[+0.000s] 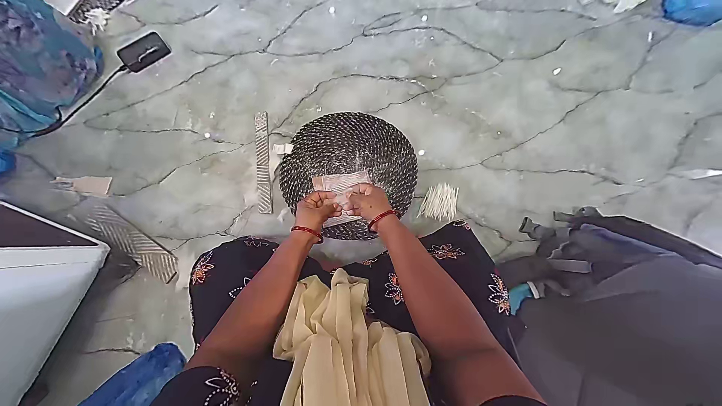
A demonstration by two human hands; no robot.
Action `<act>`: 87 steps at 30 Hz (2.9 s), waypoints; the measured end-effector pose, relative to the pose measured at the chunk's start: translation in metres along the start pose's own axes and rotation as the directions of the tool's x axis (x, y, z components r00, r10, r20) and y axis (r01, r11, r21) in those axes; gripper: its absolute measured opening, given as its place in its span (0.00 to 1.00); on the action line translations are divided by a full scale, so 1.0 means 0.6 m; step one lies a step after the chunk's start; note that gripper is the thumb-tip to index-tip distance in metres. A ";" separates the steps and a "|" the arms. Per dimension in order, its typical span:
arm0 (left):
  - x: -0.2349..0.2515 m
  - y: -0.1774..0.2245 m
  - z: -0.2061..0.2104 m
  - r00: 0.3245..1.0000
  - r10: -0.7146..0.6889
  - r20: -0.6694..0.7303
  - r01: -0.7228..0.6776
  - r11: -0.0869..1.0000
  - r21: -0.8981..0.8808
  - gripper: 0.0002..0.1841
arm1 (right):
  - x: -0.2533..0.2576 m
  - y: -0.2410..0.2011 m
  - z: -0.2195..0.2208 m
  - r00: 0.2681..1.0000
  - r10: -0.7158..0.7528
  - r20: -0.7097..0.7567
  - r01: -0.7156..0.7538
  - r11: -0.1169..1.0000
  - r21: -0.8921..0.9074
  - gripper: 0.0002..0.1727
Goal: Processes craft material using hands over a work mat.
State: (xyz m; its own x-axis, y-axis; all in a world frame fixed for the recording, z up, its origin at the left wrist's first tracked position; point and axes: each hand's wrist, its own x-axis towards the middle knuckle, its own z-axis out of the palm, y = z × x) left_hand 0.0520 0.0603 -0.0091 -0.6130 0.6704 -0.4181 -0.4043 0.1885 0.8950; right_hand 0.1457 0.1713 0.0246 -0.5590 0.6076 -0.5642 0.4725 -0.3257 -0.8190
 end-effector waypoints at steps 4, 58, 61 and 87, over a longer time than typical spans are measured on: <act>0.001 -0.001 -0.003 1.000 0.006 0.006 -0.006 1.000 0.008 0.15 | -0.004 -0.003 0.003 0.999 0.029 0.041 -0.031 0.999 0.045 0.18; 0.084 -0.007 -0.056 0.996 -0.051 -0.073 0.088 0.449 0.889 0.14 | 0.037 -0.029 -0.049 0.939 -0.201 -0.280 0.017 0.838 -0.545 0.40; 0.093 -0.010 -0.056 0.993 -0.080 -0.085 0.112 0.447 0.887 0.14 | 0.041 -0.030 -0.049 0.948 -0.171 -0.270 -0.006 0.835 -0.550 0.39; 0.092 -0.019 -0.051 0.997 -0.069 -0.032 0.058 0.434 0.899 0.15 | 0.050 -0.009 -0.034 0.999 -0.040 -0.008 0.015 0.556 -0.831 0.25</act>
State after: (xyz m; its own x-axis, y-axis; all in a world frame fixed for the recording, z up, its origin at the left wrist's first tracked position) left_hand 0.0020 0.0732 -0.0469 -0.6051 0.6328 -0.4832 0.3988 0.7662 0.5039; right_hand 0.1404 0.2061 0.0142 -0.5719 0.6263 -0.5298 0.8203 0.4302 -0.3769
